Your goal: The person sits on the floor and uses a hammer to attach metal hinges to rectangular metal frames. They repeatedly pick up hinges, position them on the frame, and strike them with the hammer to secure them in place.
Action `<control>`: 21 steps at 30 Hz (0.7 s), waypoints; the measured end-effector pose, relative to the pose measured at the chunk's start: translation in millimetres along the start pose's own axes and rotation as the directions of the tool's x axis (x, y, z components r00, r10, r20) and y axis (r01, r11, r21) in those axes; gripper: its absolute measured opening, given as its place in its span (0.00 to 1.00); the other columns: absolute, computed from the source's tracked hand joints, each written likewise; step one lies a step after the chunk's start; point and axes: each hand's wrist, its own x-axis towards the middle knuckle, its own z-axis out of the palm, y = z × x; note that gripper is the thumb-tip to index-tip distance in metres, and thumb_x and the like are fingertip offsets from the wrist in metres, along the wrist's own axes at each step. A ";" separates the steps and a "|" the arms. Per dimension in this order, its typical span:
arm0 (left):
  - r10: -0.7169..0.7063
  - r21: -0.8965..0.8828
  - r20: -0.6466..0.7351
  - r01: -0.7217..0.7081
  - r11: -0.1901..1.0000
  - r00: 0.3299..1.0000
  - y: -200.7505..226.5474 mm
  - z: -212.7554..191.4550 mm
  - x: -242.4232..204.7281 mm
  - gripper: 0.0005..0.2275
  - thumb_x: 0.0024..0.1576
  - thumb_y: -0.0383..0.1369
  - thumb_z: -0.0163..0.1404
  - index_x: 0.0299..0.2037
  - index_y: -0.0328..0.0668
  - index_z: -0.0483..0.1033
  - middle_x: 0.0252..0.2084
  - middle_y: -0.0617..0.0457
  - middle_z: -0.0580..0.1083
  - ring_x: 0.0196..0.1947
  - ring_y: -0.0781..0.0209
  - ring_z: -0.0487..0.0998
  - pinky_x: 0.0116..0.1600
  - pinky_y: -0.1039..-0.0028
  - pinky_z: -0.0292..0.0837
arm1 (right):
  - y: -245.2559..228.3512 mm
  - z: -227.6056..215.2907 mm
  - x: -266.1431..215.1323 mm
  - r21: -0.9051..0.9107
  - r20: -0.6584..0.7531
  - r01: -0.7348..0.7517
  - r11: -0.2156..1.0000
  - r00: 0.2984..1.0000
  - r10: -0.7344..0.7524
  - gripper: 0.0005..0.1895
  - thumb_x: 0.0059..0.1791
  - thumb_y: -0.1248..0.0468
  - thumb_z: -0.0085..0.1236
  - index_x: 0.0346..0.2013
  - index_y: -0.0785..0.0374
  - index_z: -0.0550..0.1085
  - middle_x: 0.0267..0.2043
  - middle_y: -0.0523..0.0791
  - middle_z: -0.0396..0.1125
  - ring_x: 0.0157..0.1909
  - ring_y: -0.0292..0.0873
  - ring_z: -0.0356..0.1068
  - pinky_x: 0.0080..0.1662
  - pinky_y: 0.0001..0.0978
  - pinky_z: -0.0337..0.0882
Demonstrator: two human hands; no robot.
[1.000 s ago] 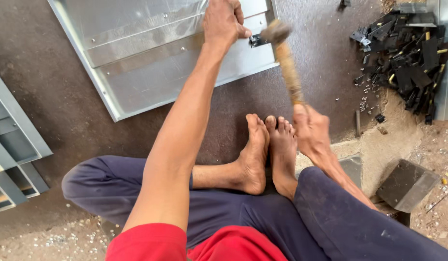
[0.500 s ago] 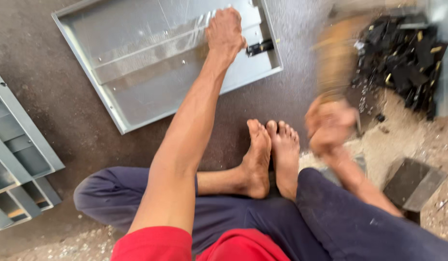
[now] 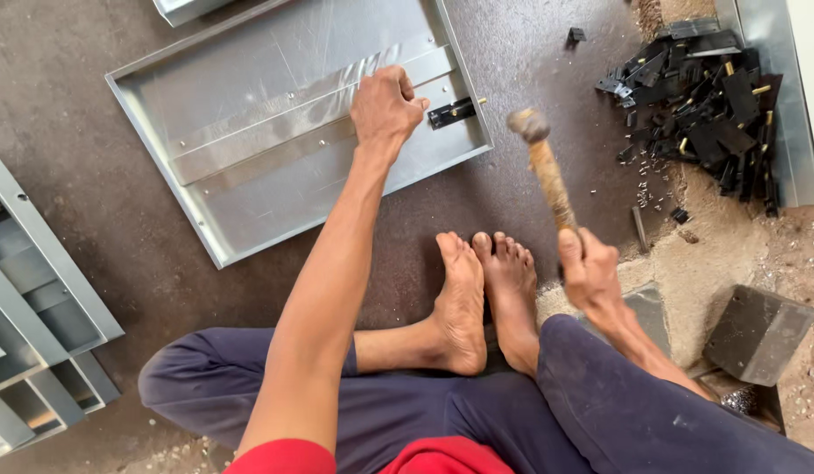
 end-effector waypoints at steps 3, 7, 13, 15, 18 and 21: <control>-0.086 -0.028 0.052 0.087 0.996 0.995 2.9 -5.2 -3.6 0.17 0.34 0.38 0.74 0.18 0.40 0.76 0.20 0.48 0.79 0.24 0.54 0.81 0.30 0.61 0.75 | -6.3 -10.4 3.3 0.110 0.010 0.011 0.994 1.000 -0.012 0.27 0.60 0.46 0.42 0.27 0.65 0.67 0.19 0.43 0.59 0.21 0.34 0.58 0.24 0.33 0.58; -0.224 0.128 0.156 0.205 0.970 0.962 9.2 -5.3 9.3 0.20 0.35 0.42 0.74 0.17 0.39 0.74 0.21 0.50 0.78 0.24 0.55 0.81 0.29 0.65 0.77 | -22.8 -5.3 13.6 0.314 -0.135 0.354 0.881 0.935 -0.327 0.26 0.59 0.45 0.40 0.30 0.61 0.67 0.19 0.38 0.59 0.20 0.30 0.59 0.20 0.26 0.57; -0.160 0.079 0.087 0.153 0.985 0.983 12.3 -1.1 15.5 0.19 0.32 0.37 0.75 0.18 0.36 0.75 0.22 0.45 0.78 0.26 0.52 0.83 0.31 0.62 0.77 | -37.1 27.1 34.6 0.124 0.024 0.422 0.898 0.903 -0.428 0.20 0.59 0.54 0.43 0.29 0.66 0.66 0.18 0.47 0.60 0.20 0.39 0.62 0.23 0.35 0.61; -0.187 0.065 0.102 0.181 0.981 0.977 13.6 -8.8 13.9 0.16 0.35 0.34 0.73 0.18 0.36 0.76 0.22 0.47 0.79 0.27 0.53 0.84 0.32 0.63 0.78 | -33.5 33.2 24.0 0.052 0.141 0.331 0.942 0.932 -0.335 0.19 0.60 0.56 0.40 0.36 0.69 0.68 0.20 0.49 0.61 0.21 0.42 0.63 0.25 0.38 0.62; -0.138 0.078 0.109 0.130 0.988 0.984 16.9 -13.9 13.4 0.17 0.36 0.36 0.73 0.21 0.35 0.76 0.25 0.44 0.79 0.29 0.50 0.83 0.33 0.60 0.77 | -9.5 19.2 4.0 -0.006 0.099 0.388 0.921 0.917 -0.386 0.19 0.60 0.57 0.40 0.44 0.71 0.71 0.25 0.52 0.63 0.23 0.45 0.64 0.28 0.41 0.64; -0.130 0.002 0.117 0.131 0.991 0.984 19.8 -4.9 5.2 0.17 0.42 0.41 0.68 0.26 0.35 0.78 0.26 0.44 0.80 0.30 0.47 0.82 0.34 0.59 0.76 | 26.3 -4.6 0.2 -0.137 0.040 0.071 0.988 0.997 -0.066 0.20 0.58 0.54 0.44 0.41 0.71 0.72 0.18 0.51 0.62 0.20 0.46 0.62 0.27 0.45 0.63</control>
